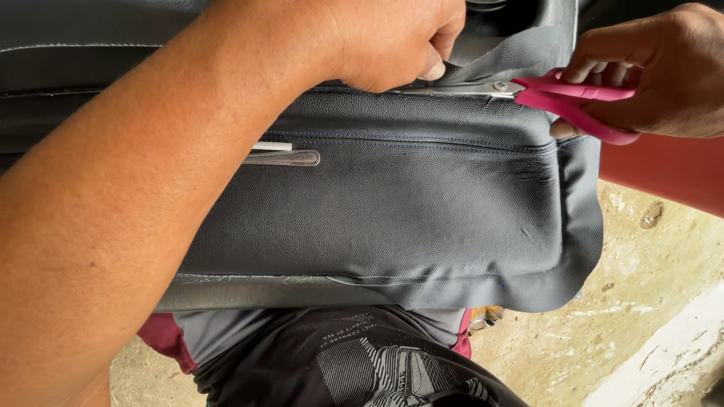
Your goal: The person trims excess black vinyl fabric from the edge of a car door panel using shears and then uses a flat metal tool to tuck the remaining fabric edge into the panel groove.
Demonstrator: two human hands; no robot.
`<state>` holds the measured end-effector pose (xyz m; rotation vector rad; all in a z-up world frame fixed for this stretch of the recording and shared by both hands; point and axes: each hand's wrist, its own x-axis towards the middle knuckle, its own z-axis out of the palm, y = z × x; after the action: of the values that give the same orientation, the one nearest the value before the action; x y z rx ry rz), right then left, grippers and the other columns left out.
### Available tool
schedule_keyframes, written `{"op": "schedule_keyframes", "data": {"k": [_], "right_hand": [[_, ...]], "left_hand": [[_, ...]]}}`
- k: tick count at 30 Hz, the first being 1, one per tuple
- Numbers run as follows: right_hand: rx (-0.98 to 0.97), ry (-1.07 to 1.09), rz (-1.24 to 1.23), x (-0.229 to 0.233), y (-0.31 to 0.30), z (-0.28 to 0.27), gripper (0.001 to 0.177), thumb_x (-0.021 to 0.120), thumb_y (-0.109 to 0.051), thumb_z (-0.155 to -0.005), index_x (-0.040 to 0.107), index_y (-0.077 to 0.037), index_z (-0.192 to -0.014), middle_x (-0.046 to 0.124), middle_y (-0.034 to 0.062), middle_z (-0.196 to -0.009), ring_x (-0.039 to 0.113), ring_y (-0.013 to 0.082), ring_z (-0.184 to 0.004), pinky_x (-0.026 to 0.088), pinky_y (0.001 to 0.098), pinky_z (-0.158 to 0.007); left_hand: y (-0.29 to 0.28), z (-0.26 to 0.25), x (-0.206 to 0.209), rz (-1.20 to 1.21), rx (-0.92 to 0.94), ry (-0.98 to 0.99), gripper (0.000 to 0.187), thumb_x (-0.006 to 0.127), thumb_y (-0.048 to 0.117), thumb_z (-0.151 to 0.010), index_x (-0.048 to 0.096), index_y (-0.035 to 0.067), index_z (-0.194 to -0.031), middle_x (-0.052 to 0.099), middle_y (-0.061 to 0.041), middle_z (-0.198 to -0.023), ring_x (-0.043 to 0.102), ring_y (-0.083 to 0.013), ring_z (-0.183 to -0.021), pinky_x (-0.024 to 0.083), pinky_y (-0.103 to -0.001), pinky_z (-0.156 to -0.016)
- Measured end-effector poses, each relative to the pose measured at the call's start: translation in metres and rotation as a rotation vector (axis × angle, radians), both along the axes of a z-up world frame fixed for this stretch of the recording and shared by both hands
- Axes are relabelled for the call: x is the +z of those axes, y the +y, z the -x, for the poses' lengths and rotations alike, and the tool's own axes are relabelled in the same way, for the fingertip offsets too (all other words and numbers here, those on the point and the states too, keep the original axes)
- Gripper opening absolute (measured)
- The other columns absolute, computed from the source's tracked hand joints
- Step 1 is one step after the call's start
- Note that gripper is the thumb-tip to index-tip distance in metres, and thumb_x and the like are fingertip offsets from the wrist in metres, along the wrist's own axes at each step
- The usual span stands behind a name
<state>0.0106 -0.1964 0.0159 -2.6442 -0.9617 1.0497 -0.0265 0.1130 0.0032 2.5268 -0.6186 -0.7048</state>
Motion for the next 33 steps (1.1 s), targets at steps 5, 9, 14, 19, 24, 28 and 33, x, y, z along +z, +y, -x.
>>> {"op": "schedule_keyframes", "data": {"k": [5,9,14,19,24,28,33], "right_hand": [[-0.024,-0.013,0.116,0.003,0.006,0.001,0.033,0.093,-0.022,-0.071,0.080,-0.008,-0.098,0.079,0.0069,-0.076,0.073,0.0167,-0.064,0.059,0.0310,-0.059],[-0.013,-0.014,0.060,0.004,0.010,0.002,0.033,0.093,-0.022,-0.071,0.080,-0.007,-0.098,0.079,0.0072,-0.077,0.073,0.0166,-0.065,0.059,0.0309,-0.058],[-0.022,-0.012,0.026,0.000,0.009,0.004,0.034,0.093,-0.022,-0.071,0.079,-0.006,-0.098,0.079,0.0076,-0.078,0.074,0.0166,-0.065,0.059,0.0307,-0.057],[-0.018,0.000,-0.017,-0.002,0.008,0.002,0.034,0.092,-0.021,-0.071,0.079,-0.006,-0.099,0.079,0.0080,-0.079,0.074,0.0166,-0.066,0.060,0.0306,-0.057],[-0.011,0.001,-0.047,-0.005,0.010,-0.001,0.034,0.092,-0.021,-0.071,0.079,-0.005,-0.099,0.079,0.0084,-0.080,0.075,0.0165,-0.067,0.060,0.0305,-0.056],[-0.031,0.035,-0.100,-0.005,0.013,0.001,0.035,0.091,-0.020,-0.071,0.078,-0.005,-0.099,0.079,0.0088,-0.081,0.075,0.0165,-0.067,0.060,0.0304,-0.055],[0.011,-0.066,0.030,0.012,0.023,0.005,0.037,0.094,-0.022,-0.071,0.080,-0.005,-0.100,0.078,0.0099,-0.076,0.073,0.0174,-0.067,0.062,0.0297,-0.056]], "left_hand": [[0.001,-0.003,-0.007,0.090,-0.076,-0.103,0.019,0.070,0.028,-0.093,0.076,0.020,-0.109,0.076,-0.005,-0.088,0.071,-0.0231,-0.068,0.056,-0.044,-0.060],[0.001,0.000,-0.012,0.110,-0.068,-0.133,0.017,0.067,0.025,-0.095,0.077,0.020,-0.109,0.076,-0.005,-0.088,0.070,-0.0235,-0.068,0.056,-0.044,-0.060],[0.000,-0.003,-0.013,0.095,-0.052,-0.094,0.017,0.067,0.027,-0.096,0.076,0.020,-0.109,0.076,-0.005,-0.087,0.070,-0.0236,-0.067,0.056,-0.044,-0.060],[0.000,-0.002,-0.014,0.107,-0.046,-0.102,0.018,0.069,0.028,-0.094,0.076,0.020,-0.109,0.076,-0.006,-0.086,0.070,-0.0235,-0.066,0.056,-0.044,-0.058],[-0.002,-0.002,-0.013,0.086,-0.019,-0.059,0.018,0.069,0.031,-0.095,0.075,0.022,-0.110,0.076,-0.005,-0.086,0.071,-0.0225,-0.066,0.056,-0.043,-0.059],[-0.003,-0.004,-0.019,0.082,-0.008,-0.077,0.017,0.068,0.030,-0.097,0.076,0.021,-0.108,0.076,-0.006,-0.085,0.070,-0.0225,-0.066,0.056,-0.042,-0.059],[-0.002,-0.006,-0.026,0.157,-0.022,-0.113,0.017,0.070,0.027,-0.092,0.076,0.019,-0.106,0.075,-0.005,-0.084,0.070,-0.0225,-0.067,0.055,-0.044,-0.058]]}}
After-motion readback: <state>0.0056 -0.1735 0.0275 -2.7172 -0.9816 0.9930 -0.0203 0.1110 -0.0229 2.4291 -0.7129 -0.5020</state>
